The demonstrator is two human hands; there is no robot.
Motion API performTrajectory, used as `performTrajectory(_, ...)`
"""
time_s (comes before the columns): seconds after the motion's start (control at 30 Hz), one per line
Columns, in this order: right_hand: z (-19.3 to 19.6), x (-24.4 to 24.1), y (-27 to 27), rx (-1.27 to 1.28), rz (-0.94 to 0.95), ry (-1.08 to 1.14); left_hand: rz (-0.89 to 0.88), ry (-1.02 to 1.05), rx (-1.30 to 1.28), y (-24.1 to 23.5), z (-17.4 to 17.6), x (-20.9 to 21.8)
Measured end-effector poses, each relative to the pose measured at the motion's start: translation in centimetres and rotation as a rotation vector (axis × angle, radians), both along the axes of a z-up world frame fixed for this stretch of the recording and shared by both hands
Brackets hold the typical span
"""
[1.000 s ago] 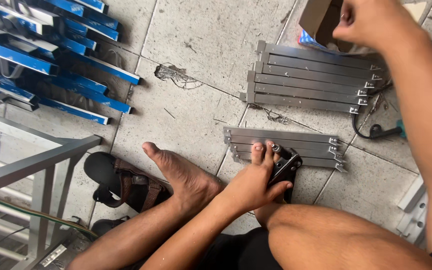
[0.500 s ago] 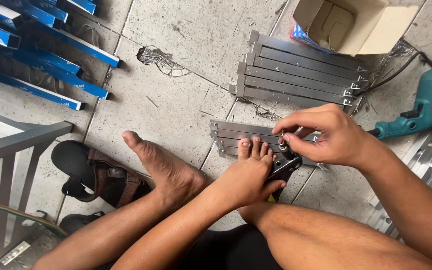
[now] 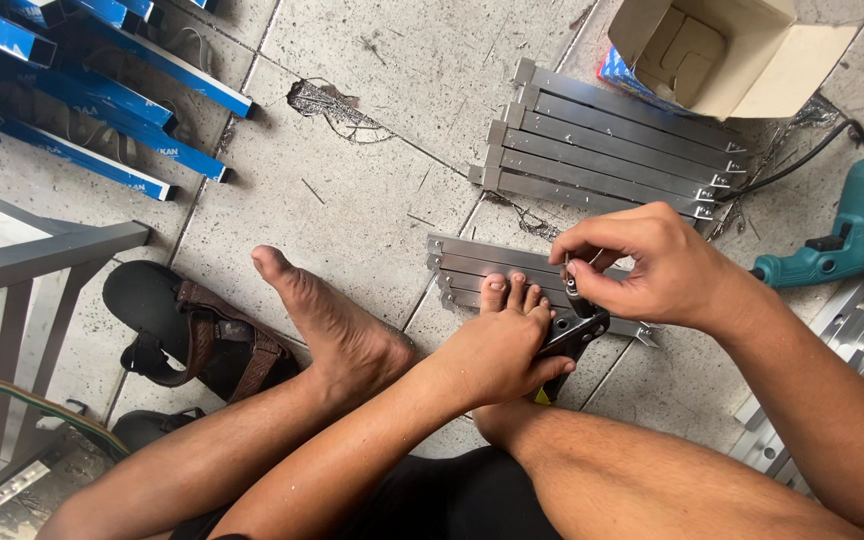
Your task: The person joins metal strips together by inserting pins and using a hand riveter while sitting on the floor.
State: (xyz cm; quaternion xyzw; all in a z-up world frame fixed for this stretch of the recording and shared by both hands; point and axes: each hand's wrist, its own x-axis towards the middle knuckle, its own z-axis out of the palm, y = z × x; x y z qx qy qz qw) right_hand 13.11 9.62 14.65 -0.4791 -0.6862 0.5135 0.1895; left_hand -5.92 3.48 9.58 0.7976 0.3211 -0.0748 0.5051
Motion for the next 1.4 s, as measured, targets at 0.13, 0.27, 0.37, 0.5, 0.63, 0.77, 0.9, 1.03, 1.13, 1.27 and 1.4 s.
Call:
performTrajectory(0.13, -0.1, 0.2, -0.1, -0.05, -0.041, -0.008, 0.016, -0.007, -0.006, -0.1, -0.1, -0.1)
performTrajectory(0.27, 0.3, -0.3, 0.4, -0.053, 0.02, -0.064, 0.014, -0.01, -0.021, -0.2, -0.3, -0.1)
performTrajectory(0.37, 1.2, 1.2, 0.0, 0.023, 0.359, -0.41, 0.14, -0.113, 0.07, -1.9, -3.2, -0.2)
performTrajectory(0.5, -0.9, 5.1, -3.9, -0.191, 0.243, -0.184, 0.565, -0.351, -0.151, 0.8, 0.8, -0.3)
performTrajectory(0.63, -6.7, 2.1, -11.2, -0.545, 0.052, 0.6, 0.93, -0.769, -0.087, 3.4, 0.4, 3.1)
performTrajectory(0.77, -8.1, 2.1, -14.3, -0.395, -0.404, 0.697, 0.606, -0.723, -0.058, 5.0, 0.2, 3.2)
performTrajectory(0.9, -8.1, 4.1, -15.7, -0.349, -0.517, 0.591, 0.518, -0.597, 0.166, 6.8, -5.3, -0.2)
performTrajectory(1.03, -8.3, 3.9, -15.8, -0.278, -0.584, 0.466, 0.622, -0.142, 0.683, 8.6, -12.5, -2.6)
performTrajectory(1.13, -8.3, 3.6, -15.8, -0.273, -0.594, 0.452, 0.604, -0.091, 0.702, 8.9, -15.2, -2.5)
performTrajectory(1.27, -8.3, 3.2, -15.6, -0.277, -0.57, 0.452, 0.574, -0.122, 0.72, 8.6, -15.9, -3.1)
performTrajectory(1.4, -9.3, 4.1, -16.8, -0.305, -0.575, 0.424, 0.505, -0.097, 0.701, 7.1, -15.3, -4.3)
